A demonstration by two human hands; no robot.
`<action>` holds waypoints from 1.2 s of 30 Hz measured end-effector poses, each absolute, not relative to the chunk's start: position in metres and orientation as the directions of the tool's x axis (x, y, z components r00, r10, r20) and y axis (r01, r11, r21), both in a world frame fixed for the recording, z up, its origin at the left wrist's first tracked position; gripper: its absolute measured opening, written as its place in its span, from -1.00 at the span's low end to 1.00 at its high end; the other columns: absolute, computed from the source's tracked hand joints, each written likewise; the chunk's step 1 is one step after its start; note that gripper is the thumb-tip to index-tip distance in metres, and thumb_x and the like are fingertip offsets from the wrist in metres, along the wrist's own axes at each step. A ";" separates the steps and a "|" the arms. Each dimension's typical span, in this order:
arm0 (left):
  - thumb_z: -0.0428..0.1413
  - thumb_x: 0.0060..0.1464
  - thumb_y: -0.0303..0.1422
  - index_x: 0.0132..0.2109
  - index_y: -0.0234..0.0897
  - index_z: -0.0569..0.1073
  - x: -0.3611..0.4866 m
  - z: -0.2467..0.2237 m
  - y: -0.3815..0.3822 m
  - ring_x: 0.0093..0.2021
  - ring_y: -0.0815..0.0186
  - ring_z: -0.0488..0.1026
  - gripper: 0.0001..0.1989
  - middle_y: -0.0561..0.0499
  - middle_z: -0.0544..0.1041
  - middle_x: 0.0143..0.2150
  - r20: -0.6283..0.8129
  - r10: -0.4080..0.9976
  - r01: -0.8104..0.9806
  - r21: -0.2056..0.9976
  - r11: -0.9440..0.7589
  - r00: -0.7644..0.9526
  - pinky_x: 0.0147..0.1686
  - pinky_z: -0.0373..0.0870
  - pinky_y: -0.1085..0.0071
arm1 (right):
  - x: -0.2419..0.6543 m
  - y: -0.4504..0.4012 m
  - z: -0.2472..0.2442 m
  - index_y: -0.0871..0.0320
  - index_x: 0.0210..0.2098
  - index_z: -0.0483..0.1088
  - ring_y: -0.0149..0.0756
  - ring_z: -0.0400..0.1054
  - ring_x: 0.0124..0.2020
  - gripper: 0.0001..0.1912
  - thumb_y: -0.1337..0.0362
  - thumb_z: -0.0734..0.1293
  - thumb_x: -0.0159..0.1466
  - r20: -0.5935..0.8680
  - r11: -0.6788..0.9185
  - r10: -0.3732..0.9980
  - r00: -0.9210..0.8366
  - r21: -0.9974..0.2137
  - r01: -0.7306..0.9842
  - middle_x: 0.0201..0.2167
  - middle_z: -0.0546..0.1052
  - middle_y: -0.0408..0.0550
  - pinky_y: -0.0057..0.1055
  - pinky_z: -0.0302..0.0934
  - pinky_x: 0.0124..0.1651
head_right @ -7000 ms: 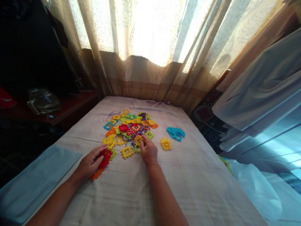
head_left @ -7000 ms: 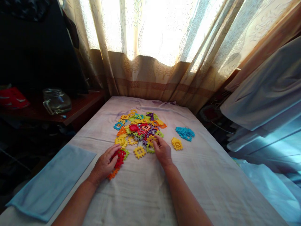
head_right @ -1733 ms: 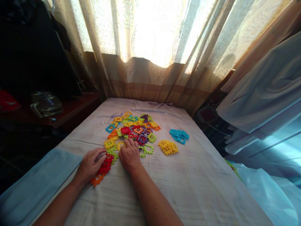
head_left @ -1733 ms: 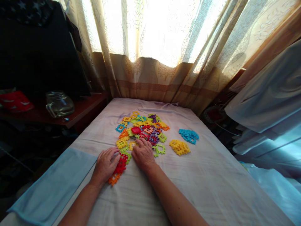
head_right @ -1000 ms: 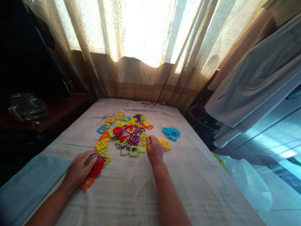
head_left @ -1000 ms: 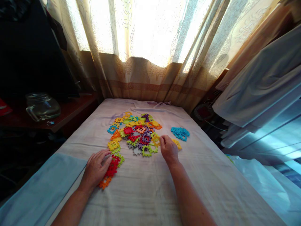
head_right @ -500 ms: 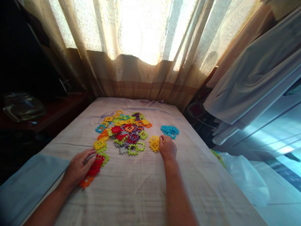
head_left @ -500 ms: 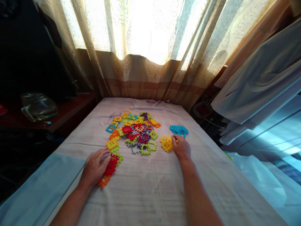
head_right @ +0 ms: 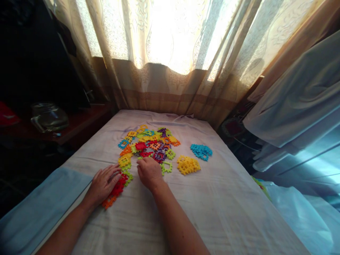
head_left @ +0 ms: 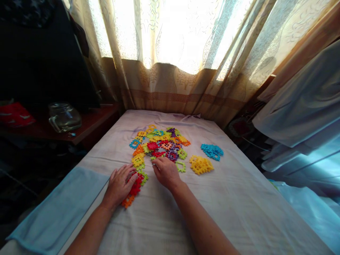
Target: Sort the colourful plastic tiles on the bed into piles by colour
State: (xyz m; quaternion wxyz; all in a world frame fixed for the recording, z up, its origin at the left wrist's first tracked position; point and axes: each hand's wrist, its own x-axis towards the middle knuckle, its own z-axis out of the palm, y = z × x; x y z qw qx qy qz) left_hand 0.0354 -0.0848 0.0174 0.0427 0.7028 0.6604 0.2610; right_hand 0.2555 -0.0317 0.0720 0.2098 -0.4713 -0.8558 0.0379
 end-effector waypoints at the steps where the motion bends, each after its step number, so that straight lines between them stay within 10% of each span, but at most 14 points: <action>1: -0.07 0.22 -0.11 -0.02 -0.07 0.50 0.036 0.017 -0.085 0.26 0.10 0.31 -0.65 -0.03 0.48 0.19 0.316 0.949 0.904 0.408 -0.127 -0.010 0.26 0.09 -0.04 | 0.244 -0.030 0.072 0.03 -0.09 0.49 -0.28 0.37 -0.06 -0.76 0.30 0.24 0.32 0.331 0.596 0.793 -0.511 -0.247 0.764 -0.08 0.56 -0.07 -0.39 0.22 -0.02; 8: -0.15 0.26 -0.15 -0.02 -0.10 0.49 0.036 0.019 -0.084 0.26 0.11 0.31 -0.63 -0.02 0.51 0.16 0.287 0.957 0.882 0.460 -0.102 -0.039 0.26 0.09 -0.04 | 0.208 -0.013 0.066 0.05 -0.01 0.46 -0.13 0.18 0.19 -0.71 0.18 0.25 0.32 0.248 0.658 0.747 -0.616 -0.153 0.737 0.18 0.41 -0.02 -0.15 0.13 0.14; 24: -0.08 0.22 -0.13 0.00 -0.09 0.50 0.035 0.020 -0.085 0.24 0.09 0.34 -0.64 -0.03 0.52 0.14 0.301 0.953 0.895 0.431 -0.113 -0.025 0.25 0.12 -0.04 | 0.230 -0.015 0.058 0.12 -0.17 0.48 -0.26 0.38 -0.11 -0.75 0.31 0.16 0.40 0.480 0.611 0.747 -0.459 -0.224 0.759 -0.15 0.56 0.02 -0.36 0.21 -0.02; 31: -0.03 0.16 -0.08 0.01 -0.09 0.50 0.032 0.016 -0.082 0.23 0.06 0.35 -0.61 -0.06 0.51 0.15 0.313 0.950 0.914 0.387 -0.122 -0.006 0.24 0.15 -0.05 | 0.334 -0.005 0.069 0.13 -0.14 0.50 -0.28 0.45 -0.20 -0.71 0.25 0.15 0.38 0.419 0.194 0.907 0.050 -0.521 0.831 -0.20 0.60 -0.01 -0.44 0.22 -0.15; 36: -0.03 0.14 -0.03 0.09 -0.11 0.47 0.032 0.018 -0.084 0.23 0.03 0.34 -0.53 -0.11 0.46 0.20 0.300 0.953 0.914 0.379 -0.145 0.026 0.25 0.09 -0.11 | 0.407 -0.003 0.071 0.10 -0.18 0.55 -0.25 0.45 -0.29 -0.70 0.21 0.19 0.35 0.206 -0.199 0.923 0.324 -0.467 0.862 -0.30 0.61 0.00 -0.44 0.13 -0.32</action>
